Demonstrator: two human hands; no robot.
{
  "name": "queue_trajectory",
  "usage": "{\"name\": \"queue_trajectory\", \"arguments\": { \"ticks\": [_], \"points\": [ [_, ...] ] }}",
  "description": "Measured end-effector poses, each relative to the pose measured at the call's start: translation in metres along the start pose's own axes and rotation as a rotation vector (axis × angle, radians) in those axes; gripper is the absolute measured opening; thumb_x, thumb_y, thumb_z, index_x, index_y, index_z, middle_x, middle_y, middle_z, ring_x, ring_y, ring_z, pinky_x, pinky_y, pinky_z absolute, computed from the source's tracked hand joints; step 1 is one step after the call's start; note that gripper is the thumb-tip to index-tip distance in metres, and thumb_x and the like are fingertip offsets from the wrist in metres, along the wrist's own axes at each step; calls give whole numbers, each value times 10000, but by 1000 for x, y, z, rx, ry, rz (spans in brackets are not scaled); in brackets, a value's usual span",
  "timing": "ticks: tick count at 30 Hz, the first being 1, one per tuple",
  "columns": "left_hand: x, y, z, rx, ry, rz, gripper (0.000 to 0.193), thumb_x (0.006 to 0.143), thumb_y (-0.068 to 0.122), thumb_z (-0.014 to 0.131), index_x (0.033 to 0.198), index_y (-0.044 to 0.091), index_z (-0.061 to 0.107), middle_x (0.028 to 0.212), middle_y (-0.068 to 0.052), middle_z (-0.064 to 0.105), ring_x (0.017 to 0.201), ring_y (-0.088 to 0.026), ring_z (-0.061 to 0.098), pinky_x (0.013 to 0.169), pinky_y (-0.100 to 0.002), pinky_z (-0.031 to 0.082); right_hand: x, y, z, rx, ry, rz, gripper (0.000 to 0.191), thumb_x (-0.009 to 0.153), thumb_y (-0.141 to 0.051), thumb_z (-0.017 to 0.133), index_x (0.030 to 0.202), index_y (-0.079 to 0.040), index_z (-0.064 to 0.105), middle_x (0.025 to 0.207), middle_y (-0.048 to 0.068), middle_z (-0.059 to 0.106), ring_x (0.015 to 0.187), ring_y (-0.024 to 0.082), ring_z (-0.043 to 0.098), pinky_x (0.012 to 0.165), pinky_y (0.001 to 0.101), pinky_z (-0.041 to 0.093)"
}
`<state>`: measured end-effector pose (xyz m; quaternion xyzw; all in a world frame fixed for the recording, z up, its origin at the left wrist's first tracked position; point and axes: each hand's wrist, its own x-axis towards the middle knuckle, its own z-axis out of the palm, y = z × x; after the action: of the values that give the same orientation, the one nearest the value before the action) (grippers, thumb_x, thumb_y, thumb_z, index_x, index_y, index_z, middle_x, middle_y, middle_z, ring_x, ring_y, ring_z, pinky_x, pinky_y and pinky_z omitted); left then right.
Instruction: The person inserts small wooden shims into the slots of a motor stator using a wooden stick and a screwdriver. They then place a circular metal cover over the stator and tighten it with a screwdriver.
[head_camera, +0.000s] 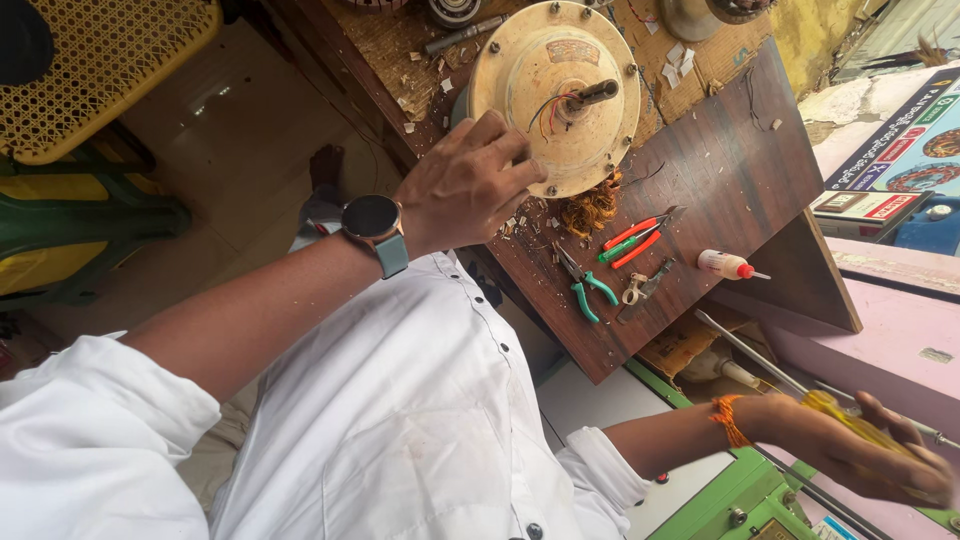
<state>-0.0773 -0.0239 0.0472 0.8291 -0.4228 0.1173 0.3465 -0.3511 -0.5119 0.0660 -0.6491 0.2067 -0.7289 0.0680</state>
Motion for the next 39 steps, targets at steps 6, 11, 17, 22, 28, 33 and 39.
{"name": "queue_trajectory", "arguments": {
  "ticks": [6, 11, 17, 22, 28, 33, 39],
  "points": [
    [-2, 9, 18, 84, 6, 51, 398, 861, 55, 737, 1259, 57, 731, 1126, -55, 628, 1116, -222, 535, 982, -375, 523, 13, -65, 30, 396, -41, 289, 535, 1136, -442, 468, 1373, 36, 436, 1049, 205, 613, 611, 166, 563, 546, 284, 587],
    [4, 7, 33, -122, -12, -61, 327, 858, 55, 773, 1183, 43, 744, 1092, -105, 623, 1055, -261, 557, 963, -388, 530, -3, -156, 97, 571, -148, 398, 383, 1125, -347, 486, 1140, 29, 416, 704, 106, 465, 467, 139, 425, 416, 265, 429],
    [12, 1, 48, -267, 1, -111, 233, 863, 110, 806, 1087, 54, 778, 1041, -108, 673, 1021, -261, 607, 933, -412, 535, -17, -239, 156, 578, -288, 366, 328, 1118, -259, 532, 1077, 56, 449, 796, 157, 544, 447, 164, 427, 368, 293, 417],
    [8, 3, 50, -234, 41, -89, 169, 844, 111, 818, 1000, 63, 776, 1055, -104, 686, 1062, -263, 612, 942, -420, 529, -14, -254, 165, 580, -353, 377, 333, 1129, -274, 526, 1015, 28, 446, 671, 106, 521, 440, 145, 461, 406, 297, 471],
    [7, 6, 52, -212, 101, -54, 198, 784, 151, 841, 921, 51, 737, 1049, -90, 678, 1059, -252, 601, 909, -424, 524, -8, -252, 180, 521, -374, 287, 385, 1146, -279, 524, 919, 19, 435, 643, 104, 543, 464, 148, 468, 439, 294, 480],
    [3, 12, 48, -180, 121, -59, 206, 834, 162, 852, 917, 57, 695, 1024, -66, 649, 1050, -243, 584, 907, -424, 523, -11, -265, 177, 262, -518, -247, 438, 1182, -371, 298, 883, -68, 401, 699, 36, 483, 476, 101, 457, 432, 200, 414],
    [3, 16, 42, -102, 182, -28, 271, 811, 198, 843, 970, 67, 666, 1035, -59, 643, 1056, -244, 590, 923, -423, 501, -13, -284, 182, 714, -422, 331, 367, 1159, -288, 409, 907, -23, 432, 664, 77, 497, 484, 128, 427, 497, 257, 445]
  ]
}}
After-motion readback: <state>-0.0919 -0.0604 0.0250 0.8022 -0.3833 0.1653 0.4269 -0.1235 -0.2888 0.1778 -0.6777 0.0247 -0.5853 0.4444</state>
